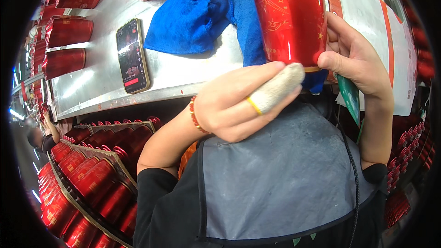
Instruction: The person applies a red label to a red cylindrical container, smoothing it with a green tool and wiping the surface with a blue cloth. The person repeats this process on multiple containers, placing finished ones on a nearby tray.
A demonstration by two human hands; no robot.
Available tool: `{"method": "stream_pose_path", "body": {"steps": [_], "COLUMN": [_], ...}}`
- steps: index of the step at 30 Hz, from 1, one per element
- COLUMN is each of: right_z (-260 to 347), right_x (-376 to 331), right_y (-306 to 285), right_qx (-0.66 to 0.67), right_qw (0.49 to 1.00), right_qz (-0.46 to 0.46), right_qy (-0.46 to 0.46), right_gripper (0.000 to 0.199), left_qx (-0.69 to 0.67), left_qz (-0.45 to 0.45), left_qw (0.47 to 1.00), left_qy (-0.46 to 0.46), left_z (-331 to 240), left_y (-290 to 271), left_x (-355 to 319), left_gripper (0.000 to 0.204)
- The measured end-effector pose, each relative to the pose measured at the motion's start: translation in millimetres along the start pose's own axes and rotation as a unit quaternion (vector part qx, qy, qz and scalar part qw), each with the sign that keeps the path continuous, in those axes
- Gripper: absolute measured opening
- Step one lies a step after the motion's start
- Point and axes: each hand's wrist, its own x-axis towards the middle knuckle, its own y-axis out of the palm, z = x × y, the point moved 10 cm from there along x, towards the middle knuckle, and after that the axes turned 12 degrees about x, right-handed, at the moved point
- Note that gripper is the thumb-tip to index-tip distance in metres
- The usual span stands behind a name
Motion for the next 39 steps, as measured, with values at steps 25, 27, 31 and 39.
{"method": "stream_pose_path", "body": {"steps": [25,27,31,39], "right_z": [-9,-10,-3,20], "right_x": [4,6,4,1], "right_y": [-8,-7,-2,-22], "right_qx": [-0.067,-0.071,-0.032,-0.120], "right_qw": [0.996,0.994,0.999,0.993], "right_qz": [0.015,0.027,0.011,0.010], "right_qy": [0.057,0.079,0.007,-0.010], "right_gripper": [0.094,0.098,0.078,0.068], "left_qx": [0.032,0.036,0.035,0.099], "left_qz": [0.028,0.018,0.015,-0.046], "left_qw": [0.993,0.994,0.998,0.981], "left_qy": [-0.107,-0.105,-0.043,-0.161], "left_z": [6,4,-2,14], "left_y": [-5,-6,4,18], "left_x": [-12,-10,3,18], "left_gripper": [0.026,0.028,0.040,0.061]}}
